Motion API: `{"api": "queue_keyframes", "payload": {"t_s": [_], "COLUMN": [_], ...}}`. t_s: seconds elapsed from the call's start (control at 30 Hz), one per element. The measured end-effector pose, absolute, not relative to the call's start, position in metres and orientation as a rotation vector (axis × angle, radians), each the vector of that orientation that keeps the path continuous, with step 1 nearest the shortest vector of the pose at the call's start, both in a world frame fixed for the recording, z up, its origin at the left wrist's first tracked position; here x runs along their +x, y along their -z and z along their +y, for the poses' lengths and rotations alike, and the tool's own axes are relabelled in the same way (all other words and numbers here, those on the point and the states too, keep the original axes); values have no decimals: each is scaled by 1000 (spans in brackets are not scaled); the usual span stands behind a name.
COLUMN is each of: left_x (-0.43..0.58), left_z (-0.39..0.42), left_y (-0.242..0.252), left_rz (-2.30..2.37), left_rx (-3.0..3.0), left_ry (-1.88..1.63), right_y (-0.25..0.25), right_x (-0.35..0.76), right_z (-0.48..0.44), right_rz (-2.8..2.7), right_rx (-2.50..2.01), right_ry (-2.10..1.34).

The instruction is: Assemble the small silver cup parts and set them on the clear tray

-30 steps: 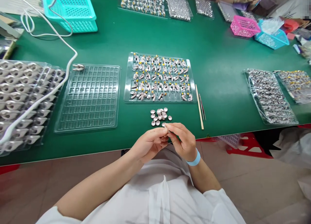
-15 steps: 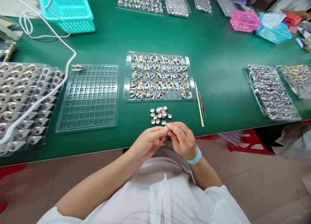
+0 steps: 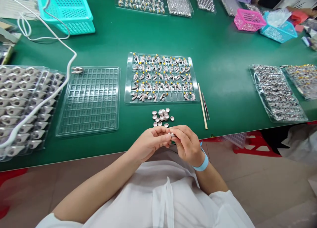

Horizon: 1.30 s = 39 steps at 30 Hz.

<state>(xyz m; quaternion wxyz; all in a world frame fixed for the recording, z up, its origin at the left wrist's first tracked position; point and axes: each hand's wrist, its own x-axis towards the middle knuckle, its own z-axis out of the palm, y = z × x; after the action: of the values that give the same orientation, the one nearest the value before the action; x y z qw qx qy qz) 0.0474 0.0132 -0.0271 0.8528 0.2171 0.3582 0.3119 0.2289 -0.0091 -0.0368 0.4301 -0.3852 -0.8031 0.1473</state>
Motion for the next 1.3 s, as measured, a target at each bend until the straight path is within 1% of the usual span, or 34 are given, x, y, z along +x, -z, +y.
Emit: {"api": "queue_keyframes", "payload": {"t_s": [0.27,0.5,0.67,1.0,1.3], "left_x": [46,45,44,45,45], "left_z": [14,15,14,15,11], "left_y": [30,28,27,24,32], "left_rz": [652,669,695,711,708], "left_rx": [470,546,539,533,516], "left_ry": [-642,-621,-596,-592,-587], "right_y": [36,28,23,31,40], "right_x": [230,233,233,232,230], "right_z": [-11,-7,-5,-8,-12], "right_rz": [-1990,-1885,-1870,-1885,-1819], "right_rx": [-899,-837,-863,-882,-908], "right_ry": [-458,-693,-777,-688,-637]}}
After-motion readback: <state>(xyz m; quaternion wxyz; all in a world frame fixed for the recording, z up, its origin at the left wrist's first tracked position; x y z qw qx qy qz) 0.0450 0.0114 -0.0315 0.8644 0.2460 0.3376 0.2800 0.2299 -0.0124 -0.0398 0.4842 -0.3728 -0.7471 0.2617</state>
